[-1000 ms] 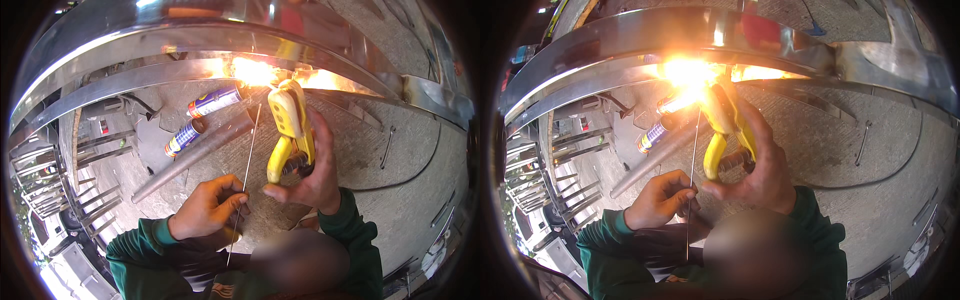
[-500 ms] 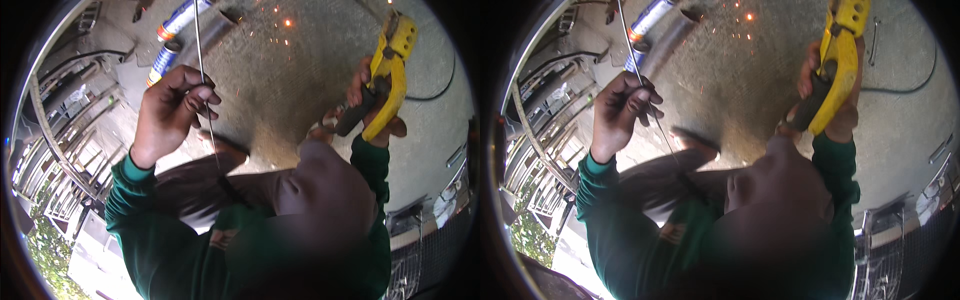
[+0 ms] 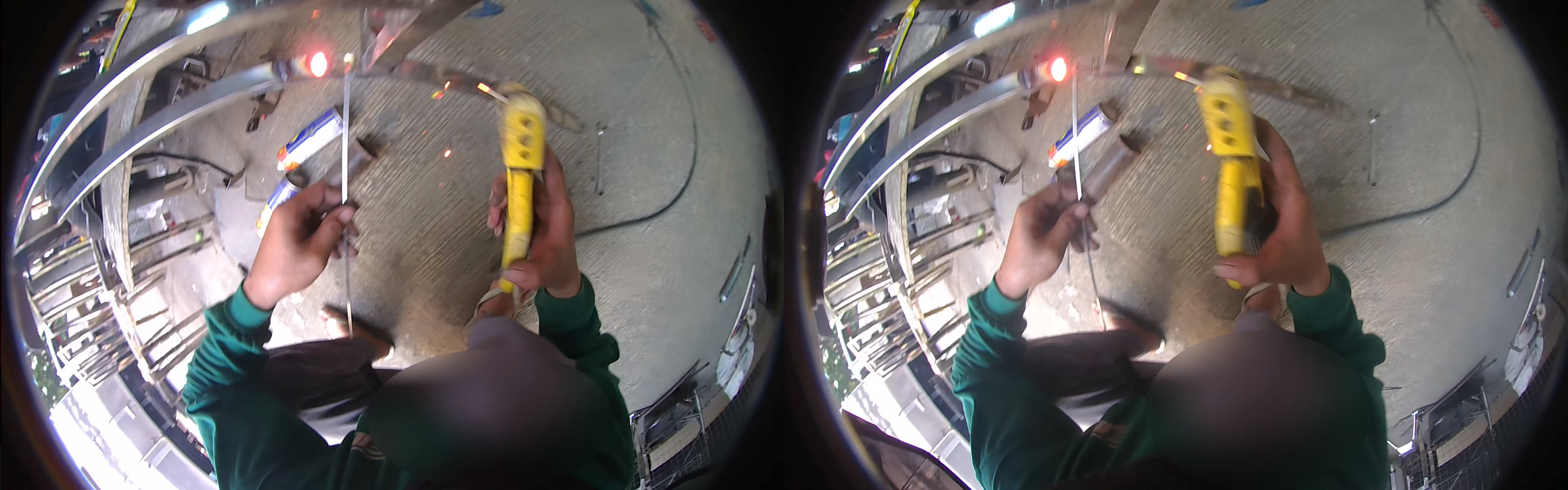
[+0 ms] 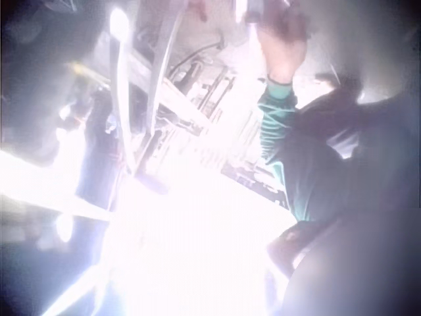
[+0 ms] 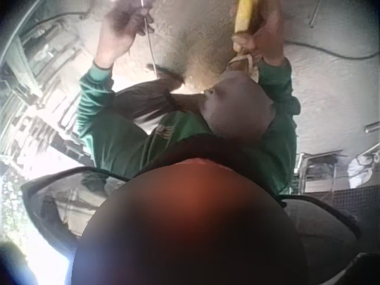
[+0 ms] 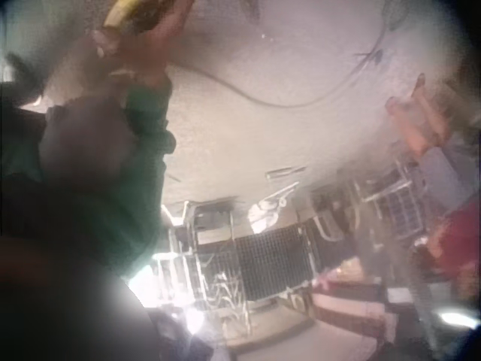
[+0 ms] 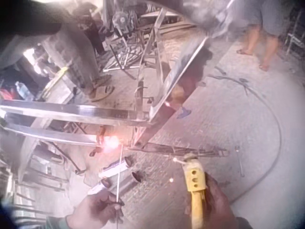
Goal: The person welds joints on a metal frame using a handheld welding torch and filler rod. They repeatedly position the torch, strike an arc, and move along seams while holding the rod with the other hand. The person repositions the frame and continues welding different joints.
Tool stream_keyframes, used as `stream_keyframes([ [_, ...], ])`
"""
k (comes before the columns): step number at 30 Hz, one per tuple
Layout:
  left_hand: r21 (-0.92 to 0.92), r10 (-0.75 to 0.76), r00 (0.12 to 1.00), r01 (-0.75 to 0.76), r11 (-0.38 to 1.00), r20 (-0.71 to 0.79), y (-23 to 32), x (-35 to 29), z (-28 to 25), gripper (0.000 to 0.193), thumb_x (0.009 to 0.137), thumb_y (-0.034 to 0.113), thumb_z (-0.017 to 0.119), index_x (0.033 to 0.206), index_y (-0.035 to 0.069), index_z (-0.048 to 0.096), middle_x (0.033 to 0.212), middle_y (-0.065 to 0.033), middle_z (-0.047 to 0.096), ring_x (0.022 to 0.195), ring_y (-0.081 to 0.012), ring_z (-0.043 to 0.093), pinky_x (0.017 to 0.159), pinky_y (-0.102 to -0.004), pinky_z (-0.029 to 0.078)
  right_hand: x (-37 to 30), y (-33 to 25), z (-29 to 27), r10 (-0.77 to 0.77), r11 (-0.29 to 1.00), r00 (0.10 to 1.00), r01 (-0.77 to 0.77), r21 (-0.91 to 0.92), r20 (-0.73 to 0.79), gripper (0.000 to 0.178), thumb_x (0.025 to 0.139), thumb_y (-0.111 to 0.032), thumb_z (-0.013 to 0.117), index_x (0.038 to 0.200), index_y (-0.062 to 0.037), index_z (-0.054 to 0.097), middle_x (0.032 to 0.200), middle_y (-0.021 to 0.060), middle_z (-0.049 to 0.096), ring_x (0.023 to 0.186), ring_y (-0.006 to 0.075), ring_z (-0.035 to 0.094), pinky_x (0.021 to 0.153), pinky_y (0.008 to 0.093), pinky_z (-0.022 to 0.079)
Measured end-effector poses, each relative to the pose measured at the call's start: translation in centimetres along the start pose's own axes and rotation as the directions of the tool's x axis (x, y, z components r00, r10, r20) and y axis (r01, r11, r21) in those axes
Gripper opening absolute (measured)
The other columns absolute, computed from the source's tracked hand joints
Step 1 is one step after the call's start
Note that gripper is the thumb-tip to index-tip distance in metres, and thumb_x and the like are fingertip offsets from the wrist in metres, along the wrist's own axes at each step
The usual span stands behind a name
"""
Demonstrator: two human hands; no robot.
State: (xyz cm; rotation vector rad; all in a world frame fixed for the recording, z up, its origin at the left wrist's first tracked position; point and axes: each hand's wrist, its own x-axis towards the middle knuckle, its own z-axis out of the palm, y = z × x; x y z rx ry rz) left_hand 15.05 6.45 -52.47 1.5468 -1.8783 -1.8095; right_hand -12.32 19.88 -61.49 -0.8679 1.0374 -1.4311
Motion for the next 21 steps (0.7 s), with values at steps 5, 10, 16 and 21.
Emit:
stream_keyframes([
  [5, 0.177, 0.239, 0.97, -0.241, 0.954, 0.036, -4.1, 0.4, -2.4, 0.009, 0.095, -0.001, 0.052, 0.101, -0.003, 0.059, 0.087, -0.009, 0.062, 0.072, -0.0137, 0.063, 0.063, -0.0283, 0.051, -6.2, 2.2, -6.7, 0.252, 0.941, 0.932, -0.174, 0.289, -0.261, 0.072, 0.086, -0.034, 0.06, 0.147, -0.0096, 0.03, 0.125, 0.0103, 0.052, 0.108, 0.0245, 0.058, 0.093, 0.0436, 0.048],
  [10, 0.33, 0.395, 0.876, -0.473, 0.817, 0.277, -8.9, 0.7, -5.1, 0.013, 0.091, 0.004, 0.059, 0.103, 0.001, 0.063, 0.096, -0.0151, 0.064, 0.092, -0.0298, 0.063, 0.084, -0.039, 0.05, -9.7, 3.6, -10.1, 0.325, 0.885, 0.885, -0.16, 0.436, -0.334, 0.061, 0.096, -0.048, 0.051, 0.139, -0.005, 0.044, 0.124, 0.0099, 0.058, 0.106, 0.0268, 0.058, 0.09, 0.0445, 0.048],
  [16, 0.196, 0.417, 0.842, -0.499, 0.844, 0.343, -9.4, -3.8, -9.5, 0.013, 0.096, 0.01, 0.056, 0.102, 0.001, 0.062, 0.091, -0.0122, 0.064, 0.087, -0.0231, 0.061, 0.08, -0.0357, 0.047, -9.2, 0.6, -8.4, 0.214, 0.961, 0.871, -0.106, 0.257, -0.442, 0.074, 0.083, -0.049, 0.06, 0.144, -0.0142, 0.036, 0.125, 0.009, 0.056, 0.113, 0.0262, 0.054, 0.095, 0.0512, 0.04],
  [21, 0.094, 0.443, 0.829, -0.499, 0.862, 0.341, -7.5, -7.7, -15.5, 0.016, 0.098, 0.013, 0.054, 0.106, 0.001, 0.062, 0.092, -0.0091, 0.065, 0.089, -0.0157, 0.059, 0.082, -0.0325, 0.047, -7.6, -5.5, -4.3, 0.2, 0.942, 0.85, -0.031, 0.334, -0.487, 0.063, 0.08, -0.046, 0.059, 0.134, -0.0168, 0.044, 0.115, 0.0089, 0.057, 0.101, 0.0235, 0.055, 0.088, 0.0471, 0.04],
])
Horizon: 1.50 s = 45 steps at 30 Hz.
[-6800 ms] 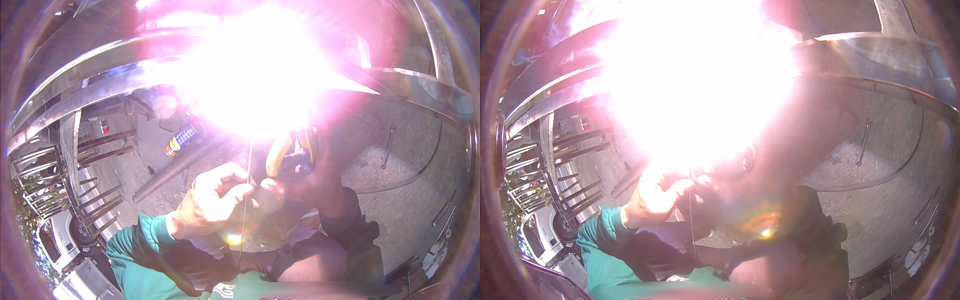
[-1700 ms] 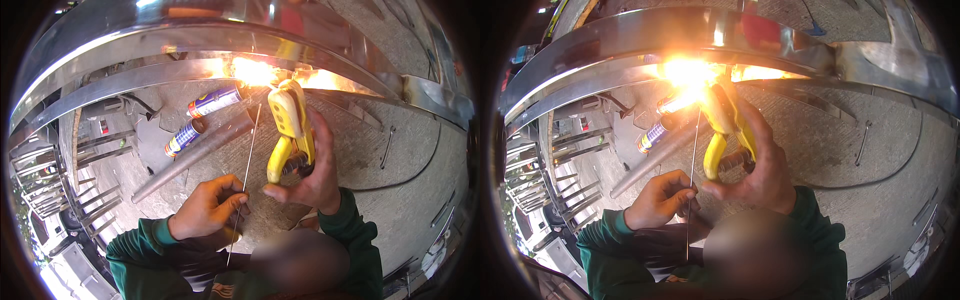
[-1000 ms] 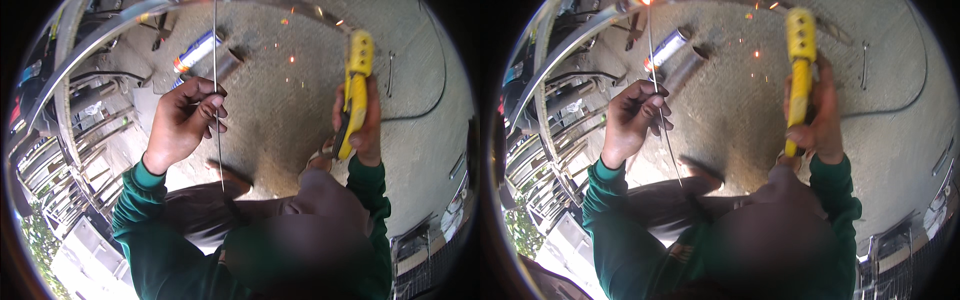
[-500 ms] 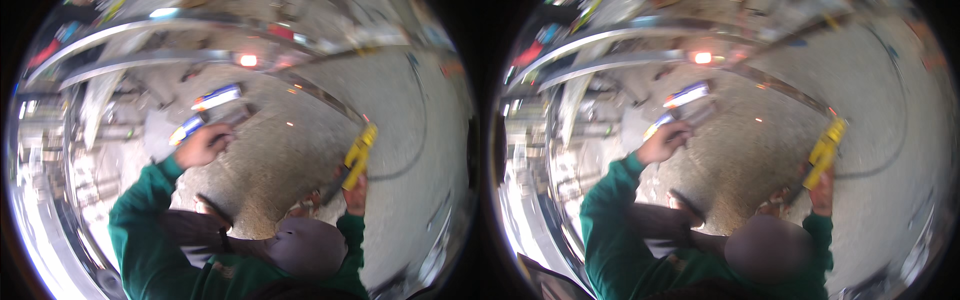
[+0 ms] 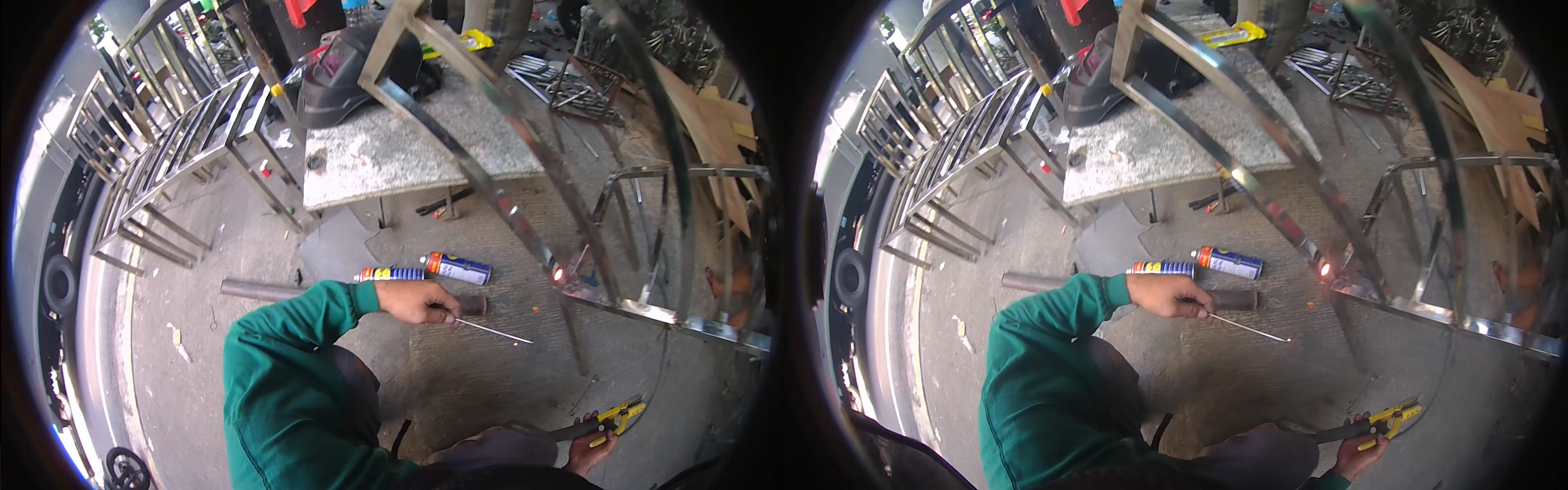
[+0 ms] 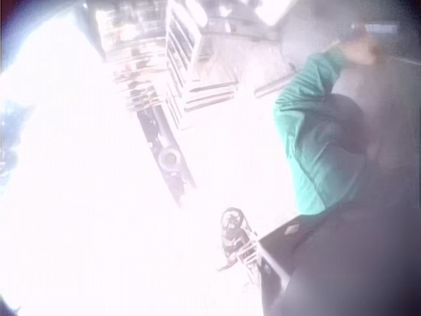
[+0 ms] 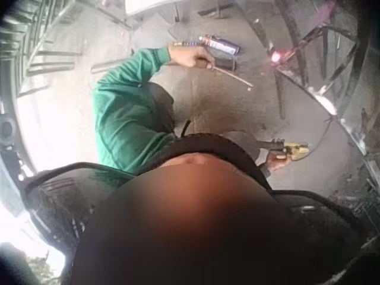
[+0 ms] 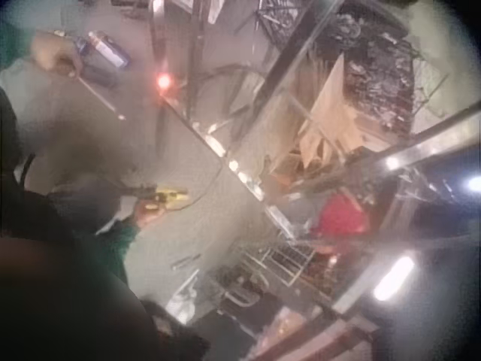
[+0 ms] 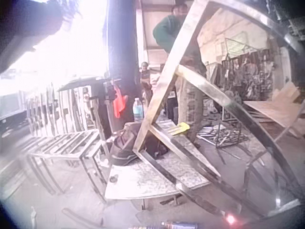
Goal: The person welds joints on a metal frame using a handheld welding torch and filler rod. They repeatedly position the torch, strike an arc, and move along seams while holding the rod with the other hand. The person repositions the frame and continues welding different joints.
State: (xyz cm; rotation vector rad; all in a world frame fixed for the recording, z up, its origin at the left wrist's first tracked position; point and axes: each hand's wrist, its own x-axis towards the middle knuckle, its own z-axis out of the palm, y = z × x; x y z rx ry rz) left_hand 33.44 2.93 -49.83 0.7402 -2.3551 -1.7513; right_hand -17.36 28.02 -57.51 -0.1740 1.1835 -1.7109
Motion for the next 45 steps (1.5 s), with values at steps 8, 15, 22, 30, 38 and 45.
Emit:
stream_keyframes([
  [8, -0.101, -0.002, 0.978, -0.019, 0.995, -0.207, 11.8, -9.0, -4.9, 0.017, 0.097, 0.012, 0.054, 0.103, -0.001, 0.063, 0.089, -0.0087, 0.065, 0.086, -0.0153, 0.058, 0.081, -0.0319, 0.046, -4.0, -12.2, 9.3, -0.173, 0.966, 0.913, 0.084, -0.245, -0.368, 0.055, 0.081, -0.038, 0.073, 0.123, -0.0114, 0.05, 0.093, 0.0037, 0.054, 0.083, 0.0166, 0.052, 0.076, 0.0346, 0.041],
  [15, -0.448, -0.355, 0.748, 0.087, 0.89, -0.561, 26.6, -18.4, -10.9, 0.018, 0.099, 0.014, 0.05, 0.1, 0.001, 0.063, 0.079, -0.0017, 0.059, 0.072, -0.0111, 0.055, 0.064, -0.0283, 0.046, -9.2, -21.2, 17.1, -0.338, 0.779, 0.883, 0.068, -0.623, -0.326, 0.058, 0.08, -0.024, 0.067, 0.13, -0.0037, 0.047, 0.093, 0.003, 0.051, 0.078, 0.0139, 0.05, 0.068, 0.0282, 0.042],
  [22, -0.265, -0.355, 0.411, 0.26, 0.929, -0.84, 36.1, -16.5, -25.0, 0.022, 0.099, 0.021, 0.051, 0.097, 0.0, 0.06, 0.075, -0.0046, 0.056, 0.07, -0.0127, 0.055, 0.063, -0.03, 0.047, -5.9, -24.9, 10.2, -0.475, 0.452, 0.756, -0.229, -0.862, -0.45, 0.071, 0.08, -0.022, 0.066, 0.141, 0.0018, 0.041, 0.112, 0.0143, 0.057, 0.095, 0.0269, 0.058, 0.084, 0.0391, 0.047],
  [30, -0.066, -0.451, 0.342, 0.733, 0.677, -0.825, 19.9, 0.7, -52.4, 0.044, 0.083, 0.035, 0.062, 0.108, 0.0, 0.068, 0.098, -0.0226, 0.07, 0.089, -0.0349, 0.069, 0.081, -0.0423, 0.053, -7.9, -19.7, 10.8, -0.367, 0.616, 0.739, -0.263, -0.743, -0.566, 0.057, 0.071, -0.02, 0.066, 0.12, 0.001, 0.045, 0.079, 0.0082, 0.052, 0.058, 0.0197, 0.049, 0.05, 0.0347, 0.043],
  [38, 0.065, -0.473, 0.293, 0.895, 0.441, -0.831, 1.7, 13.9, -60.4, 0.052, 0.076, 0.04, 0.072, 0.115, 0.007, 0.068, 0.117, -0.0183, 0.067, 0.108, -0.0314, 0.066, 0.088, -0.0412, 0.054, -15.1, -18.8, 27.0, -0.141, 0.624, 0.733, -0.456, -0.634, -0.666, 0.072, 0.075, -0.012, 0.06, 0.142, -0.0067, 0.033, 0.09, 0.0083, 0.055, 0.064, 0.0179, 0.055, 0.057, 0.0318, 0.048],
  [45, 0.147, -0.428, 0.369, 0.872, 0.467, -0.825, -1.5, 14.0, -59.9, 0.034, 0.087, 0.018, 0.055, 0.119, 0.011, 0.063, 0.123, -0.015, 0.063, 0.108, -0.0342, 0.065, 0.091, -0.0443, 0.053, -17.3, -20.9, 33.4, -0.131, 0.569, 0.645, -0.573, -0.59, -0.753, 0.07, 0.075, -0.011, 0.058, 0.141, -0.0058, 0.036, 0.092, 0.008, 0.055, 0.069, 0.0178, 0.054, 0.059, 0.0306, 0.047],
])
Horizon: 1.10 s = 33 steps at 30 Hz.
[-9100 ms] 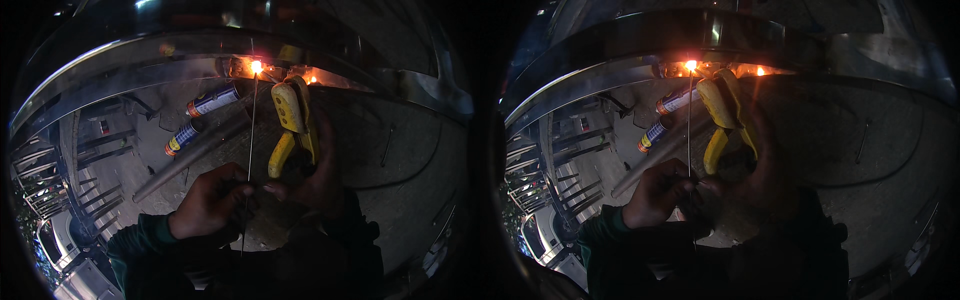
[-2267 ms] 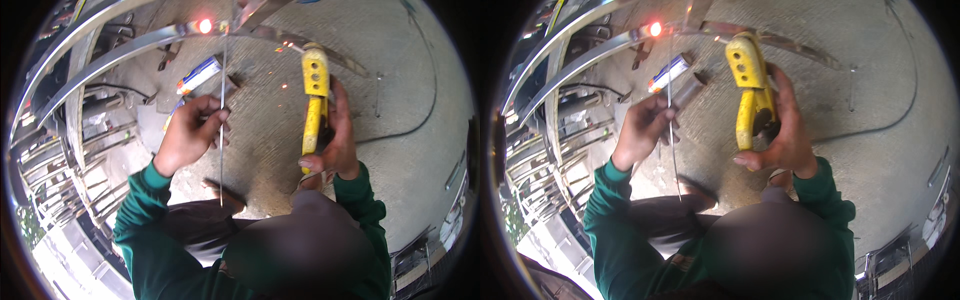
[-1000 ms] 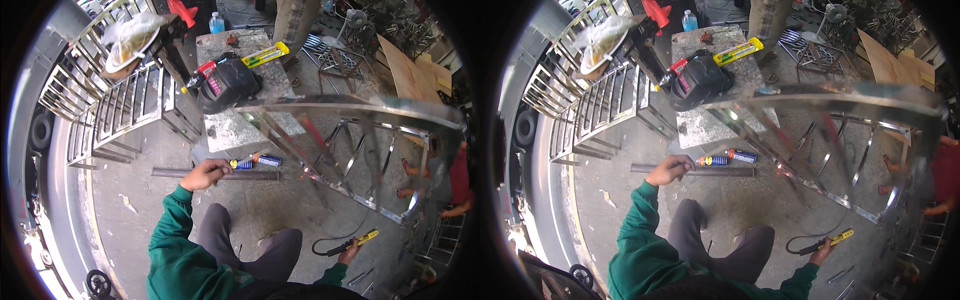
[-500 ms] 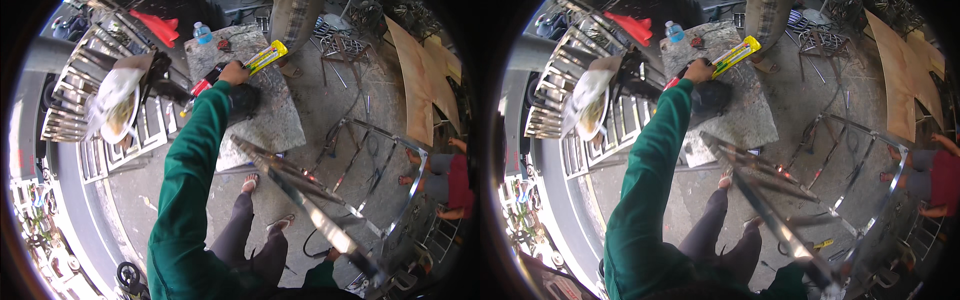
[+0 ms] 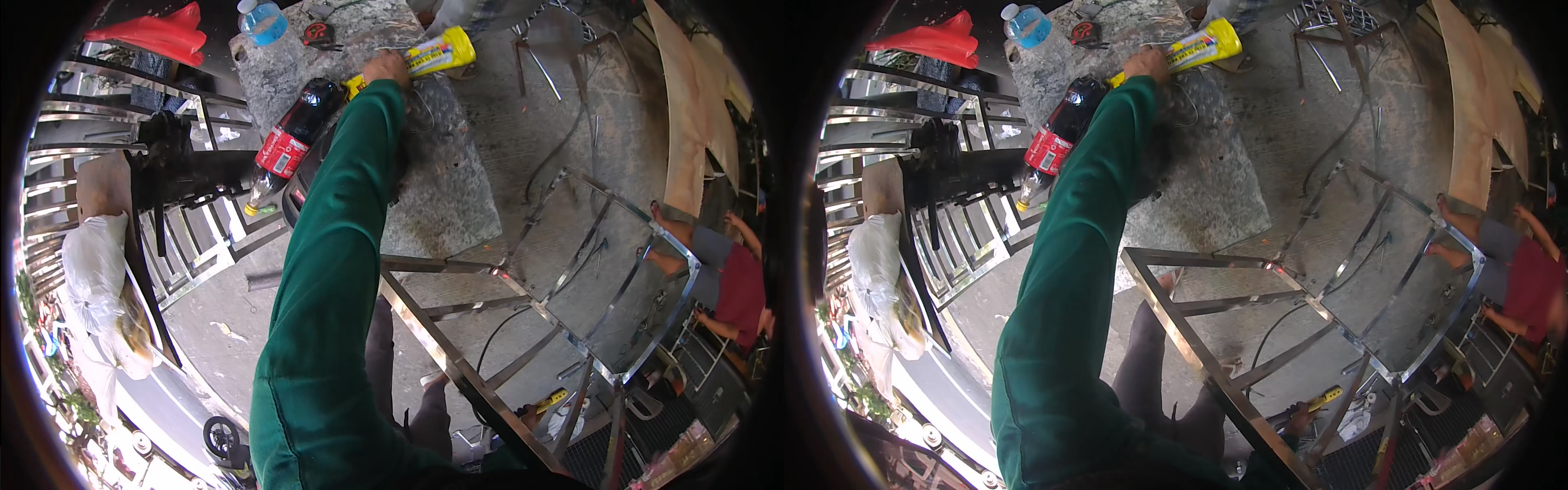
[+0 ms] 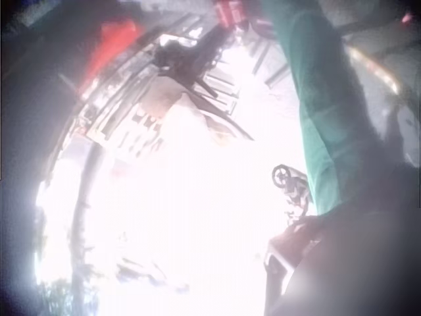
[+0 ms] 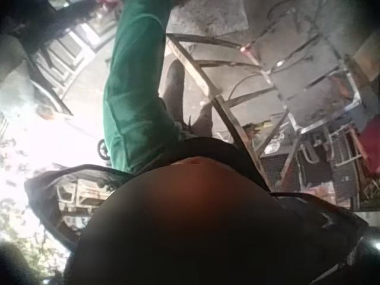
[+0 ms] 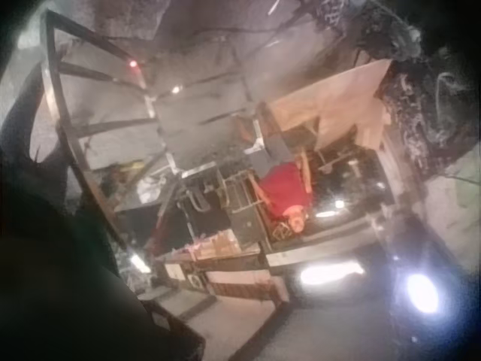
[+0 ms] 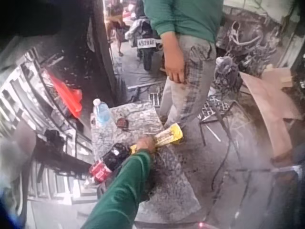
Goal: The person welds joints on a metal frame using a handheld welding torch and filler rod. They repeatedly position the torch, strike an arc, and move along seams while holding the rod with the other hand. The person repositions the frame and continues welding different joints.
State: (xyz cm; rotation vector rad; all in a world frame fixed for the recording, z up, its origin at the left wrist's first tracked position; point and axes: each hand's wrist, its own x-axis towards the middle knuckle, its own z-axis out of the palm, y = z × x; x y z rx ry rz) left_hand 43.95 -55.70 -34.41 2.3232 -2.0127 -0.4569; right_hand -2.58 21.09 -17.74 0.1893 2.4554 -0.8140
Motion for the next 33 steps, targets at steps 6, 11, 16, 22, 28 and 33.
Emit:
stream_keyframes([
  [6, 0.027, 0.407, 0.883, -0.424, 0.905, 0.232, -1.3, 1.4, 0.8, 0.048, 0.082, 0.014, 0.064, 0.129, 0.014, 0.054, 0.129, -0.0138, 0.058, 0.113, -0.0342, 0.062, 0.091, -0.0452, 0.053, -4.6, -3.9, 0.1, -0.311, 0.95, 0.95, 0.309, 0.053, 0.04, 0.061, 0.075, -0.01, 0.058, 0.134, -0.0027, 0.044, 0.092, 0.008, 0.056, 0.071, 0.0166, 0.056, 0.059, 0.03, 0.047],
  [11, 0.174, 0.511, 0.78, -0.595, 0.785, 0.361, -1.0, 1.9, -1.7, 0.047, 0.084, 0.011, 0.063, 0.129, 0.019, 0.059, 0.124, -0.0111, 0.063, 0.11, -0.0307, 0.064, 0.091, -0.0431, 0.053, -5.1, -3.9, -0.3, -0.187, 0.981, 0.982, 0.186, -0.05, 0.003, 0.056, 0.074, -0.007, 0.058, 0.129, -0.0001, 0.048, 0.088, 0.0068, 0.058, 0.07, 0.0158, 0.058, 0.058, 0.0291, 0.048],
  [16, 0.135, 0.689, 0.69, -0.721, 0.679, 0.22, 6.7, -2.9, -3.2, 0.032, 0.072, 0.023, 0.073, 0.101, 0.01, 0.072, 0.105, -0.0154, 0.07, 0.097, -0.032, 0.068, 0.081, -0.0434, 0.056, -4.4, -1.4, -0.7, -0.295, 0.955, 0.954, 0.295, 0.021, 0.049, 0.066, 0.075, -0.007, 0.059, 0.138, -0.0033, 0.039, 0.082, 0.0065, 0.058, 0.065, 0.0167, 0.057, 0.055, 0.0289, 0.048],
  [22, 0.238, 0.762, 0.505, -0.863, 0.445, 0.406, 12.9, -10.6, 4.4, 0.013, 0.076, 0.018, 0.067, 0.082, 0.009, 0.075, 0.088, -0.0139, 0.073, 0.078, -0.033, 0.071, 0.062, -0.0486, 0.055, -4.2, 1.4, -2.3, -0.16, 0.969, 0.987, 0.157, 0.192, 0.0, 0.073, 0.076, -0.007, 0.059, 0.144, -0.0058, 0.032, 0.076, 0.0066, 0.057, 0.061, 0.017, 0.056, 0.053, 0.0294, 0.047],
  [28, 0.273, 0.691, 0.475, -0.88, 0.39, 0.545, 12.1, -9.2, 7.7, 0.026, 0.087, 0.023, 0.059, 0.107, 0.014, 0.072, 0.111, -0.0122, 0.07, 0.105, -0.0307, 0.067, 0.08, -0.0456, 0.056, -2.5, 3.5, -3.7, -0.093, 0.993, 0.993, 0.097, 0.06, -0.067, 0.089, 0.074, -0.013, 0.065, 0.151, -0.0104, 0.021, 0.069, 0.0062, 0.054, 0.053, 0.0168, 0.052, 0.045, 0.0323, 0.044],
  [33, 0.368, 0.744, 0.416, -0.898, 0.243, 0.524, 12.9, -9.6, 7.9, 0.022, 0.09, 0.025, 0.057, 0.097, 0.017, 0.076, 0.106, -0.0061, 0.072, 0.097, -0.0254, 0.07, 0.076, -0.0413, 0.055, -1.4, 4.8, -3.8, -0.087, 0.991, 0.977, 0.105, 0.083, -0.196, 0.09, 0.071, -0.007, 0.067, 0.151, -0.0117, 0.025, 0.07, 0.0077, 0.055, 0.056, 0.0193, 0.055, 0.048, 0.0344, 0.043],
])
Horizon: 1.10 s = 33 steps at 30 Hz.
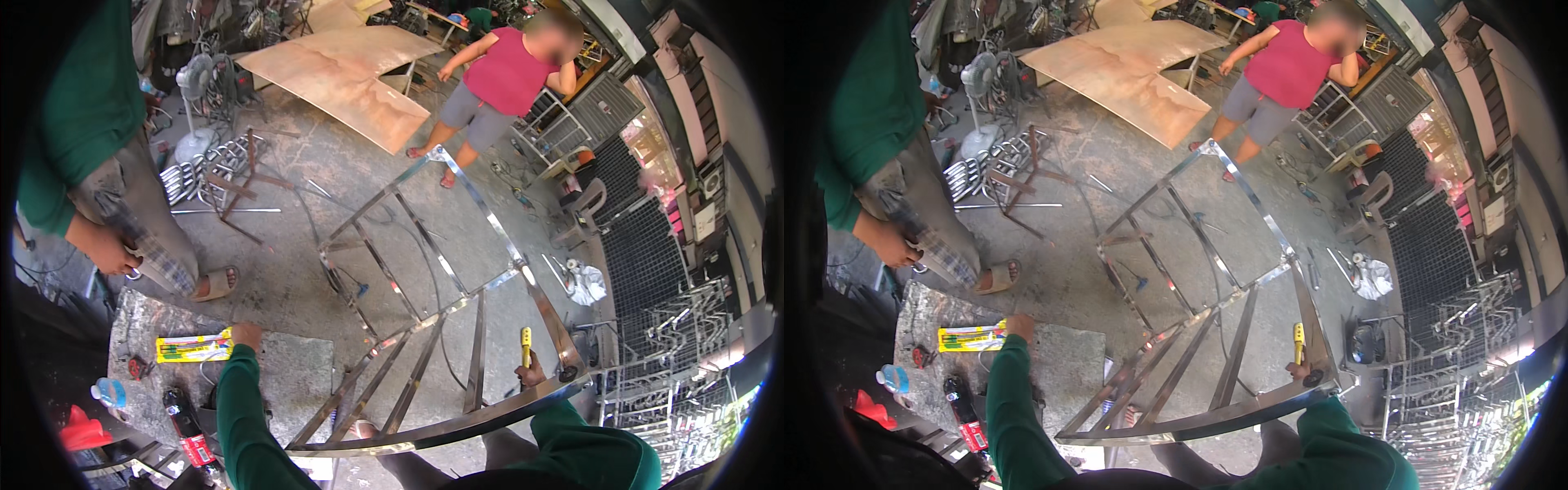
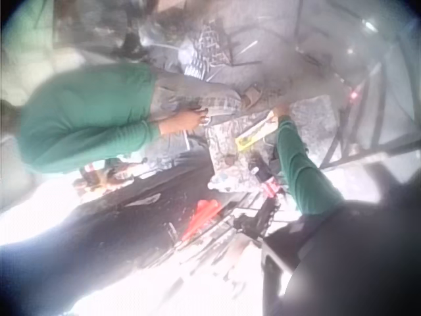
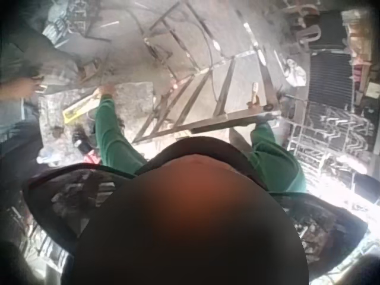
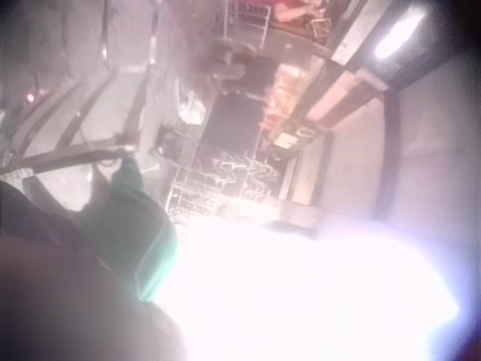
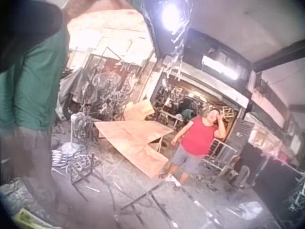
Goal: The person welds joints on a metal frame using a handheld welding torch and filler rod. They repeatedly position the torch, strike an arc, and move along seams while holding the rod with the other hand. The person repositions the frame and continues welding different joints.
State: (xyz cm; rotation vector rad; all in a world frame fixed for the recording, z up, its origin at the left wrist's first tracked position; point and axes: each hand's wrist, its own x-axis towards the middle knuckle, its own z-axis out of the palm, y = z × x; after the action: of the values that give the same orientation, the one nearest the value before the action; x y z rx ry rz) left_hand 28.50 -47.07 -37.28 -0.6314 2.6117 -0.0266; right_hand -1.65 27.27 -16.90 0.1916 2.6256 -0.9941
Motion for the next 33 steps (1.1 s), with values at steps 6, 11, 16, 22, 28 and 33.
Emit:
stream_keyframes([
  [6, -0.004, 0.026, 0.972, -0.027, 1.0, -0.233, 0.6, -1.1, 0.6, 0.021, 0.087, 0.023, 0.057, 0.091, 0.012, 0.075, 0.094, -0.0073, 0.073, 0.079, -0.026, 0.071, 0.058, -0.0412, 0.053, -0.3, 0.7, -1.0, 0.015, 0.994, 0.998, -0.009, 0.111, -0.053, 0.09, 0.069, -0.013, 0.064, 0.151, -0.0154, 0.028, 0.071, 0.0063, 0.051, 0.057, 0.0184, 0.051, 0.05, 0.034, 0.042],
  [11, 0.092, 0.124, 0.992, -0.121, 0.988, -0.028, 1.1, -3.3, -1.2, 0.02, 0.088, 0.02, 0.058, 0.095, 0.01, 0.074, 0.098, -0.0078, 0.074, 0.087, -0.0263, 0.072, 0.066, -0.0404, 0.055, 0.4, 2.4, -2.0, -0.028, 0.989, 0.999, 0.033, 0.143, -0.033, 0.086, 0.071, -0.012, 0.062, 0.151, -0.0132, 0.028, 0.08, 0.0079, 0.05, 0.067, 0.0196, 0.05, 0.058, 0.0341, 0.041],
  [16, -0.038, 0.114, 0.99, -0.118, 0.992, -0.085, 0.9, -3.7, -3.6, 0.023, 0.087, 0.02, 0.055, 0.097, 0.009, 0.073, 0.096, -0.012, 0.073, 0.089, -0.0309, 0.071, 0.07, -0.0435, 0.056, 0.5, 4.1, -1.7, -0.004, 0.989, 1.0, 0.008, 0.149, -0.023, 0.083, 0.074, -0.011, 0.06, 0.15, -0.011, 0.028, 0.09, 0.0094, 0.049, 0.076, 0.0208, 0.05, 0.065, 0.0343, 0.041],
  [22, -0.103, 0.145, 0.986, -0.152, 0.983, -0.078, 4.3, -2.5, -3.4, 0.023, 0.088, 0.019, 0.054, 0.098, 0.008, 0.072, 0.097, -0.017, 0.072, 0.092, -0.0352, 0.07, 0.076, -0.0486, 0.055, 0.7, 3.8, -1.6, -0.011, 0.988, 1.0, 0.009, 0.156, 0.014, 0.078, 0.077, -0.01, 0.057, 0.149, -0.0083, 0.028, 0.101, 0.0113, 0.048, 0.088, 0.0223, 0.049, 0.074, 0.0344, 0.04],
  [28, -0.162, 0.02, 0.995, -0.004, 0.987, 0.097, 2.4, -3.8, -3.5, 0.024, 0.086, 0.018, 0.059, 0.102, 0.008, 0.073, 0.104, -0.0139, 0.072, 0.099, -0.0326, 0.069, 0.08, -0.0467, 0.055, 0.8, 4.5, -2.4, -0.02, 0.986, 1.0, 0.016, 0.165, 0.024, 0.074, 0.079, -0.008, 0.054, 0.149, -0.0057, 0.029, 0.113, 0.0131, 0.047, 0.1, 0.0237, 0.048, 0.084, 0.0346, 0.04],
  [33, -0.162, 0.005, 0.998, 0.004, 0.987, 0.055, 0.8, -2.3, -6.3, 0.023, 0.086, 0.018, 0.06, 0.102, 0.009, 0.073, 0.102, -0.0129, 0.073, 0.095, -0.0325, 0.07, 0.078, -0.0451, 0.056, 0.9, 4.6, -3.0, -0.038, 0.983, 0.999, 0.033, 0.182, 0.027, 0.071, 0.082, -0.007, 0.052, 0.148, -0.0035, 0.029, 0.122, 0.0147, 0.047, 0.109, 0.0249, 0.047, 0.091, 0.0348, 0.039],
])
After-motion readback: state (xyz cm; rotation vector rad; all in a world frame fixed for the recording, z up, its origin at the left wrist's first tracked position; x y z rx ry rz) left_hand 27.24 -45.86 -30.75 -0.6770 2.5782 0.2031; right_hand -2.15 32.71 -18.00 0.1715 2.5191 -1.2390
